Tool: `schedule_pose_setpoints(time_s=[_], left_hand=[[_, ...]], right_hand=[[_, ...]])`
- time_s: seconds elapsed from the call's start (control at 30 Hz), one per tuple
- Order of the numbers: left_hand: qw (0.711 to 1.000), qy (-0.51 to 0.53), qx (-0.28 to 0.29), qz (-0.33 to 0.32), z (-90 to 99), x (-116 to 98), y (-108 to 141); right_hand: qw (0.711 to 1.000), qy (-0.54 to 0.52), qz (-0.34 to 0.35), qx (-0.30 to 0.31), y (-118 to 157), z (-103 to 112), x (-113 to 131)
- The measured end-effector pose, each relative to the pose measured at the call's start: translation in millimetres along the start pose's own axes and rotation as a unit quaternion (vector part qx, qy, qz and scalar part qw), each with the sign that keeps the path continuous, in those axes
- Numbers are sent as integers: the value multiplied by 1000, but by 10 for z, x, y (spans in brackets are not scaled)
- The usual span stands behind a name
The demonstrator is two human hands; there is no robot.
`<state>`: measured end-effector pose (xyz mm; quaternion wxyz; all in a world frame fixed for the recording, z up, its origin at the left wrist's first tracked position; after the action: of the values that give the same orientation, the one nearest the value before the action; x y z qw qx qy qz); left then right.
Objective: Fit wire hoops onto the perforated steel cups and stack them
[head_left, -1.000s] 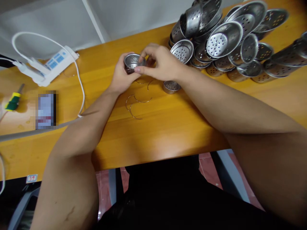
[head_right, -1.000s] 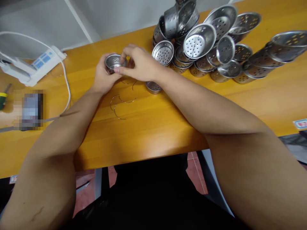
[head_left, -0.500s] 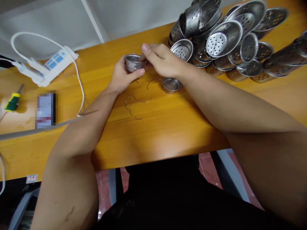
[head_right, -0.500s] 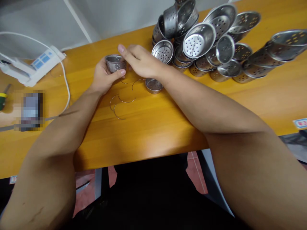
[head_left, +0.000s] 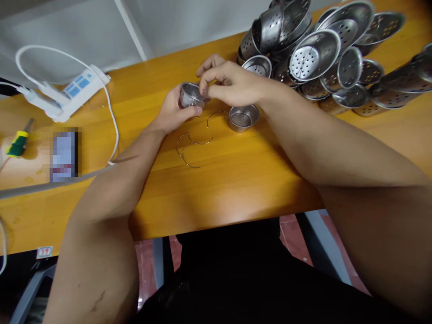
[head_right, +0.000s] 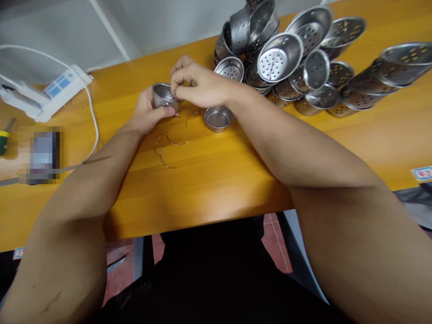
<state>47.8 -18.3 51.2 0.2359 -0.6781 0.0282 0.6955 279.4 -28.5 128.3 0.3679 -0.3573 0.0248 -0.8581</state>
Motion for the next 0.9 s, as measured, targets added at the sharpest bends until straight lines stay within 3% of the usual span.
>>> schedule_pose_setpoints(time_s=[0.17,0.37,0.57,0.73,0.9], left_hand=[[997,33,75,-8,-45,-32,24],[998,-26,59,9,11,-8,1],[998,-27,48,4,42,2,-7],[998,22,61,-18,11,-54,12],[996,70,54,4,-2,-60,15]], right_hand=[[1000,-11,25,6,101,153,196],[993,-91,-43,63,155,12,378],[992,-106,-36,59,123,-24,381],[993,-100,-28,59,64,8,334],[992,-85,-67,57,53,30,329]])
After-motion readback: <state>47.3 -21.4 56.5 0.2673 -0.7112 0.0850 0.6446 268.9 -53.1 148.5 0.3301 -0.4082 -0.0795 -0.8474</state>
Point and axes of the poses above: each hand's wrist, its own y-axis away from the middle knuckle, its own z-axis out of the back of the hand, x = y × z, the point moved 4 cm from there along -y, towards the middle knuckle, and after that the axes turned 11 degrees about y, right-handed, at the moved point
